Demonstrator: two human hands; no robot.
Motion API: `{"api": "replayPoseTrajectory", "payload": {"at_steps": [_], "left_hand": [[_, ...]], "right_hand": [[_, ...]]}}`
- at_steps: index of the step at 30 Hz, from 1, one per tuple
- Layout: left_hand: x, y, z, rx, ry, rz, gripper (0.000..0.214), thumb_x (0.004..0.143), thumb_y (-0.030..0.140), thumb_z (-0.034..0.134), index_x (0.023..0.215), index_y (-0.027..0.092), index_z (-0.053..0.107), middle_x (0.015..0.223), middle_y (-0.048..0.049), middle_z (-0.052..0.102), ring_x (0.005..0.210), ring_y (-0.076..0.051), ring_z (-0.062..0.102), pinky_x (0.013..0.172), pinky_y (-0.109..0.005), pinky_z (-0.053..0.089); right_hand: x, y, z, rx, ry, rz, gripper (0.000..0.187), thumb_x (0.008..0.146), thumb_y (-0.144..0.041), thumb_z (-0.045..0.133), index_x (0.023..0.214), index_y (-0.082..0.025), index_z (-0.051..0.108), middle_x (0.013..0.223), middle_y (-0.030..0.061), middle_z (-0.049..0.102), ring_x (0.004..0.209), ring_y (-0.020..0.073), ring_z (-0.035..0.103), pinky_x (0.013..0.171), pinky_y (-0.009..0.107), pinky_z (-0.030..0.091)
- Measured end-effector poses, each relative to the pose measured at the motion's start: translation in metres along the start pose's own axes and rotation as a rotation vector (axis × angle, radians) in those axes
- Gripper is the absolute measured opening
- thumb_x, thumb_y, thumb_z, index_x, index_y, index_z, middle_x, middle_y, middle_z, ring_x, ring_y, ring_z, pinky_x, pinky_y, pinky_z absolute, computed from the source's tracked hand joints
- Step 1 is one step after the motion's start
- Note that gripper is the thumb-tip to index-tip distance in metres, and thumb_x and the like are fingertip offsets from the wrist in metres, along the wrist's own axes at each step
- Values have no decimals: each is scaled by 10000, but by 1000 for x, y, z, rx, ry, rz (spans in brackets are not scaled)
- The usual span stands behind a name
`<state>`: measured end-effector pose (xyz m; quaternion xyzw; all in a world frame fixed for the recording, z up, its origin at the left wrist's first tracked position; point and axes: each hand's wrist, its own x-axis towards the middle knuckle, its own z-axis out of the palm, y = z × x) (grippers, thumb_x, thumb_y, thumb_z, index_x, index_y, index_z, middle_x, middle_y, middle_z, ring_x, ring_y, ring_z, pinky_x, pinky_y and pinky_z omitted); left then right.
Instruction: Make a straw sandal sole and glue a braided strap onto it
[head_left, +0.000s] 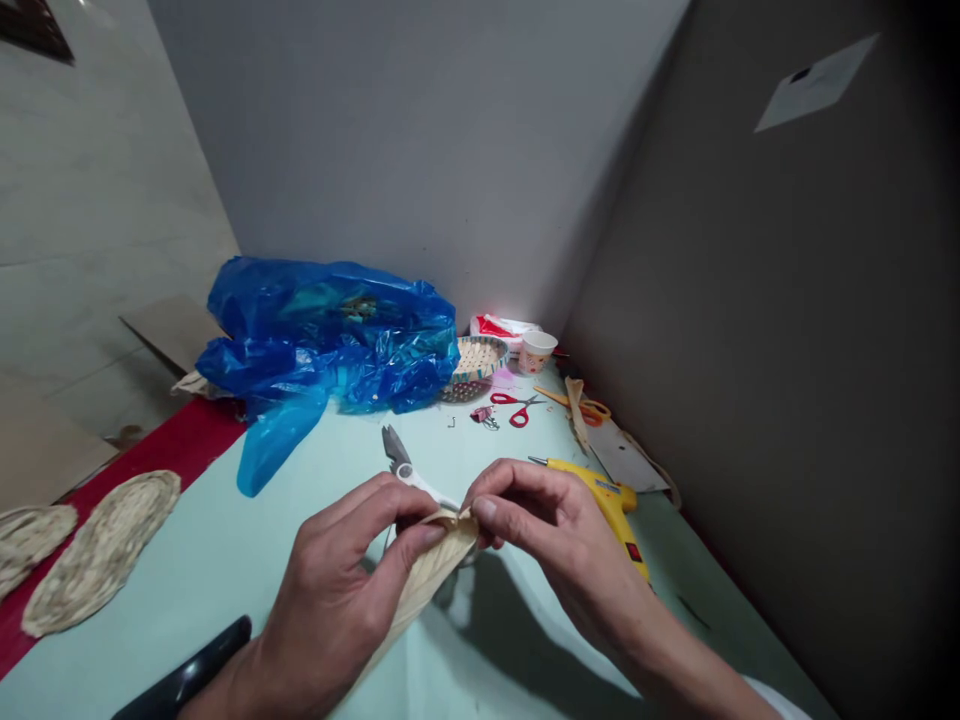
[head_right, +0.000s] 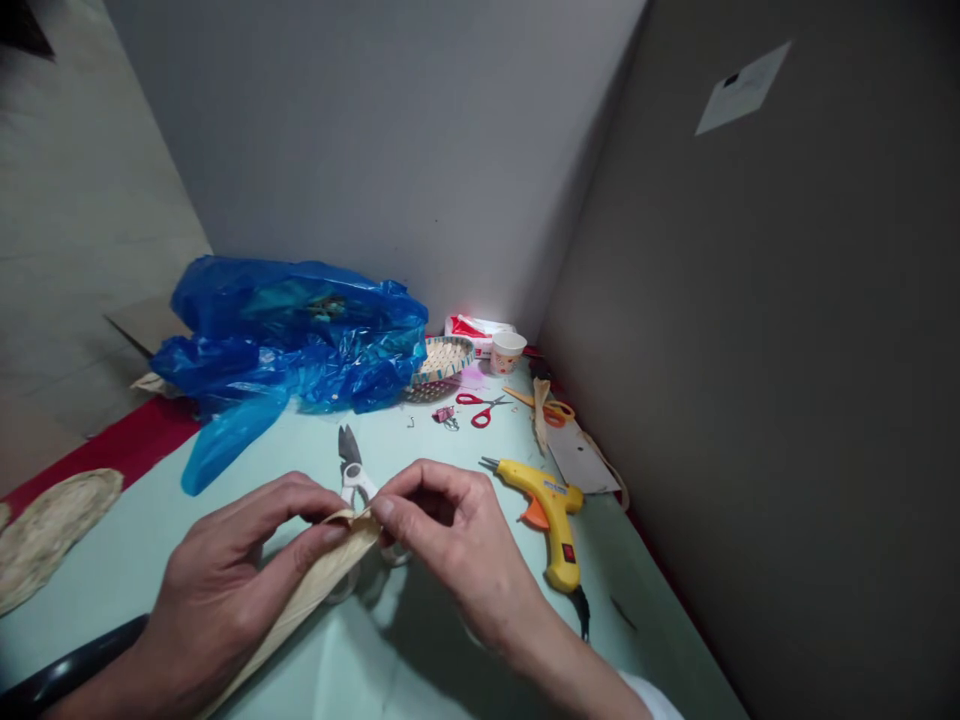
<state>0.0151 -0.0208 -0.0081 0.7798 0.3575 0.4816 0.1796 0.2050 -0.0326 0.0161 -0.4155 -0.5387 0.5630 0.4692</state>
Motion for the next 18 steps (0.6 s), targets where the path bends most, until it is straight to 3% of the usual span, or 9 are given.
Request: {"api": "replayPoseTrajectory", "payload": {"at_steps": [4,7,10,13,15,18], "left_hand": [[-2,-2,-1,-38,-8,98,198,912,58,579,954,237,654,827,45,667,756,-79,633,698,-165,478],[-2,0,-3,-55,-16,69,193,912,59,554,910,230,645,790,45,642,715,-84,612,666,-176,461],[2,3,-4,-89,-58,-91,160,928,148,558,829,240,643,745,51,636,668,-98,601,618,-194,435],[5,2,-3,-163,-176,-264,165,944,258,555,818,248,660,755,45,651,693,-122,609,638,-213,434],[4,-1,0,-283,-289,-380,182,940,331,566,809,245,657,762,38,651,710,-136,605,656,-223,443],[1,-11,6,-552,-425,-595,240,908,441,606,786,236,633,655,59,585,570,-121,536,558,-225,426]], "right_hand": [[-1,0,2,-13,-8,5,235,844,-374,715,770,-155,673,701,-4,598,687,126,522,649,252,402],[-2,-1,3,-72,-8,-32,217,868,-360,688,778,-163,663,708,-10,599,688,121,524,641,242,406],[-2,0,5,-185,13,-103,170,895,-301,646,787,-170,653,718,-11,608,685,120,545,637,236,422],[-2,5,8,-387,69,-280,122,901,-195,608,784,-177,635,741,-5,614,687,122,562,646,238,440],[-2,11,11,-518,107,-423,110,906,-146,591,805,-178,623,771,5,618,705,125,570,663,238,450],[-4,21,15,-608,110,-558,101,933,-120,550,876,-173,615,820,28,615,745,135,582,687,240,466]]}}
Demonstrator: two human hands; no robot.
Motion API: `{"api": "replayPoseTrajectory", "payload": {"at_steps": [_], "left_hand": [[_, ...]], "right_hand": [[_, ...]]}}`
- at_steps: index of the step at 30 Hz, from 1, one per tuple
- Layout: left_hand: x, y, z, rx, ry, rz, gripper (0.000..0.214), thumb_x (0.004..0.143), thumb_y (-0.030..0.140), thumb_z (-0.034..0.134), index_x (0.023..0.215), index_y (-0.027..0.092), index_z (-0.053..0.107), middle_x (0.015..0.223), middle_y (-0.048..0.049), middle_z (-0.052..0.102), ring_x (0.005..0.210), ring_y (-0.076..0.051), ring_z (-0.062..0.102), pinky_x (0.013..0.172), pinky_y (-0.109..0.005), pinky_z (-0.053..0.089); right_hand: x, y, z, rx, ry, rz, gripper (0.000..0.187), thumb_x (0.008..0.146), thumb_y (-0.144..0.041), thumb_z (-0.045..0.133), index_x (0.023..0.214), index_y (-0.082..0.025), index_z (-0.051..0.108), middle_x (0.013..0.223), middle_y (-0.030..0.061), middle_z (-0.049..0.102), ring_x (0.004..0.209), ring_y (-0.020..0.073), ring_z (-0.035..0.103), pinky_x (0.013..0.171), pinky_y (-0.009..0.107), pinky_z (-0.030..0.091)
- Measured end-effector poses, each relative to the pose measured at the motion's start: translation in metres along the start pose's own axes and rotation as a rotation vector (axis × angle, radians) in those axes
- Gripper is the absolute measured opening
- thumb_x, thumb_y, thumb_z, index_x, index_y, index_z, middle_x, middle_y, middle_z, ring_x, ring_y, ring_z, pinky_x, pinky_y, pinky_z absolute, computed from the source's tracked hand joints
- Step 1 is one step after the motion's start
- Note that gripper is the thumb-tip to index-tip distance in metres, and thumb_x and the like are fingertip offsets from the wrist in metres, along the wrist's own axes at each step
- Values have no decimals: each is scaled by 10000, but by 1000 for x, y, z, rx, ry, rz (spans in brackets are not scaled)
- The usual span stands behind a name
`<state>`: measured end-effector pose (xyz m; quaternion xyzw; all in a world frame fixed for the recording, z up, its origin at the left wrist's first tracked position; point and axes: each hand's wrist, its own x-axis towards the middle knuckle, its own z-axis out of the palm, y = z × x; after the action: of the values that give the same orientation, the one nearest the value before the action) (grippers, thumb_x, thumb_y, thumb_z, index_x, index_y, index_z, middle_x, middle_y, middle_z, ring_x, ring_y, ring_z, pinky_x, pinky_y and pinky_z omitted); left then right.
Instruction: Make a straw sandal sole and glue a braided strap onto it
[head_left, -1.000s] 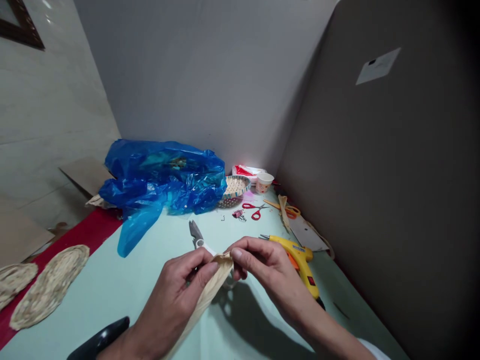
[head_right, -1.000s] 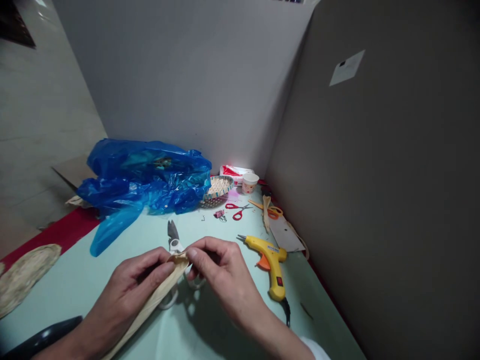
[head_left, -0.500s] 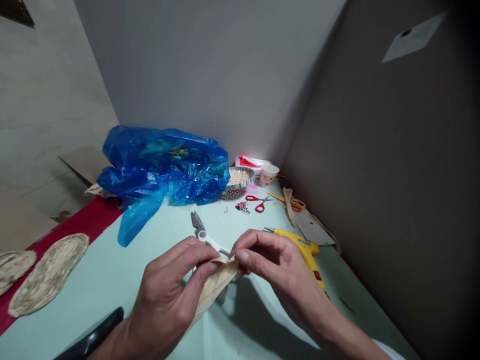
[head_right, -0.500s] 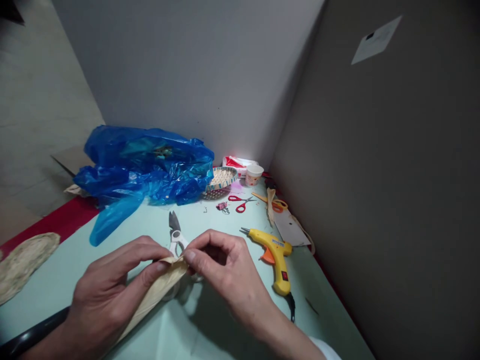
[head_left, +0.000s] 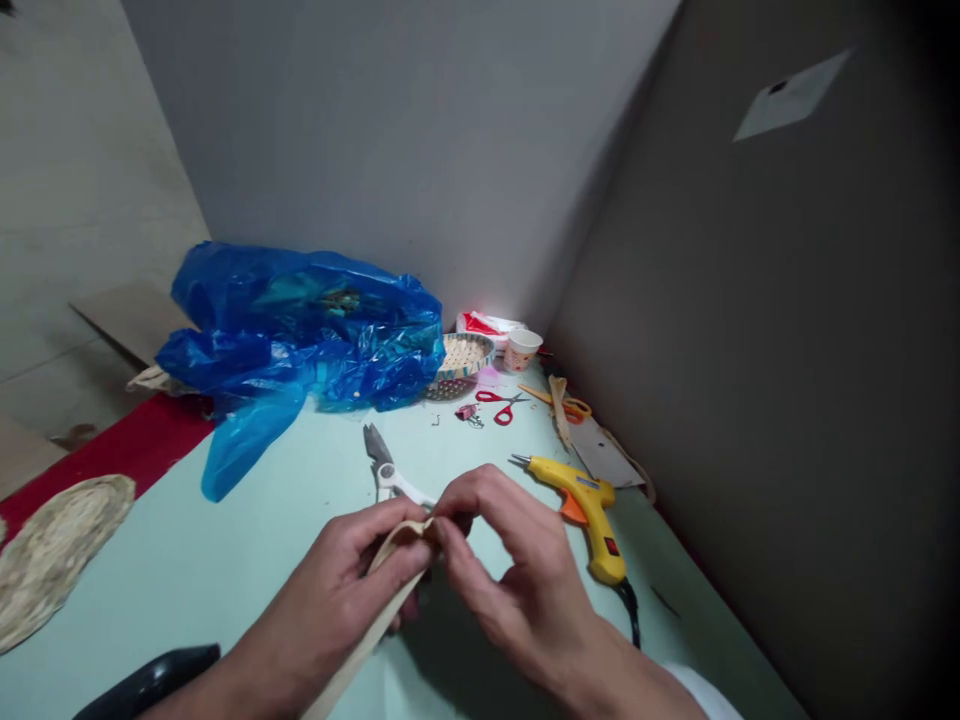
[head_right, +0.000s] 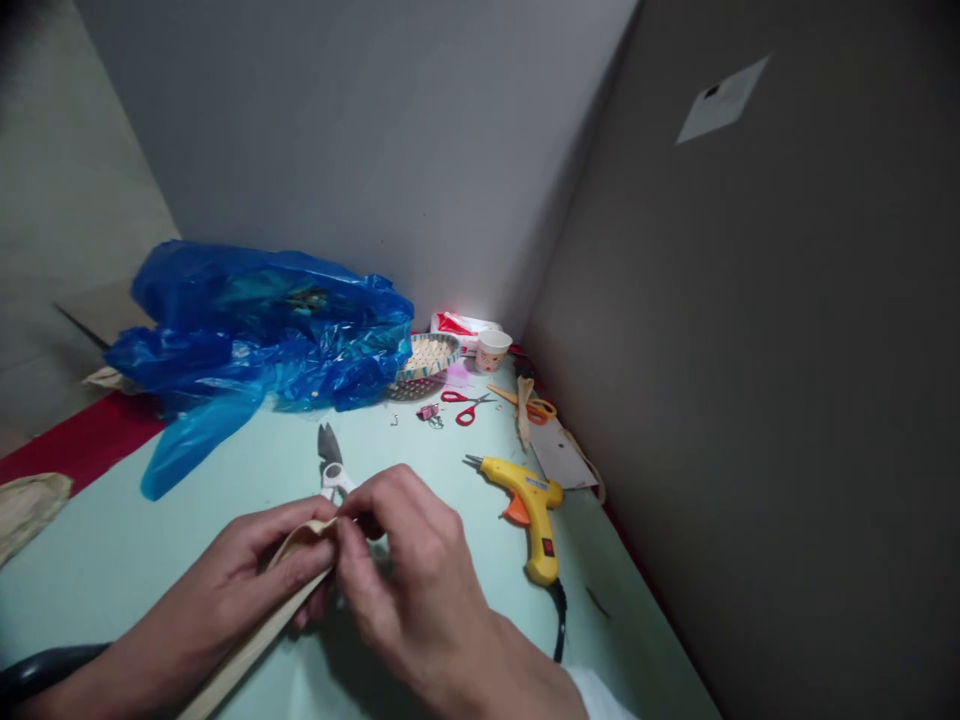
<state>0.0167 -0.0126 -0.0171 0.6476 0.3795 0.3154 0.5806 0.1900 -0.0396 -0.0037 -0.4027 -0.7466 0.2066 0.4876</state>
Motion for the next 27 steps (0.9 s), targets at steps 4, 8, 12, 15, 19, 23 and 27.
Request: {"api": "replayPoseTrajectory", "payload": {"at_steps": [4,8,12,15,19,23,27], "left_hand": [[6,-8,-7,-106,98,-45,306,843,495,693,760,202,661,683,47,585,636,-114,527,579,-191,429],[10,0,-20,-272,307,-179,284,805,447,759,809,175,678,639,69,552,563,-66,464,508,-141,377],[14,8,-30,-422,344,-169,162,860,314,689,820,166,634,678,59,585,527,-58,524,480,-151,402],[15,8,-34,-473,303,-141,137,846,283,680,814,157,637,711,25,634,492,-69,548,443,-177,397],[10,4,-36,-512,286,-154,132,822,258,673,759,150,631,638,35,598,436,-45,476,420,-174,323],[3,3,-37,-536,288,-195,90,775,226,641,757,138,643,618,18,590,439,-56,449,420,-190,296],[2,5,-38,-530,288,-159,142,773,252,650,822,118,651,663,0,621,437,-61,462,429,-214,322]], "right_hand": [[-2,3,-3,-78,-72,-14,136,956,-134,521,1054,-160,613,965,75,669,842,159,629,756,254,490],[11,3,-20,-439,-140,124,187,991,-192,483,1151,-148,569,1030,95,701,859,184,657,769,288,486],[26,7,-11,-770,-506,227,108,978,-209,527,1015,-162,617,929,82,714,786,210,682,665,297,464],[30,8,14,-856,-585,200,149,910,-241,629,1011,-133,643,907,137,718,798,290,693,627,337,460],[32,10,32,-963,-603,138,172,886,-124,561,1032,-116,652,962,185,689,922,359,666,746,428,490],[22,26,30,-979,-598,58,180,938,-140,465,1013,-142,629,884,143,666,814,317,684,645,382,499],[4,55,28,-999,-513,-145,312,948,-260,489,1236,-148,529,905,125,679,684,267,700,532,328,474]]}}
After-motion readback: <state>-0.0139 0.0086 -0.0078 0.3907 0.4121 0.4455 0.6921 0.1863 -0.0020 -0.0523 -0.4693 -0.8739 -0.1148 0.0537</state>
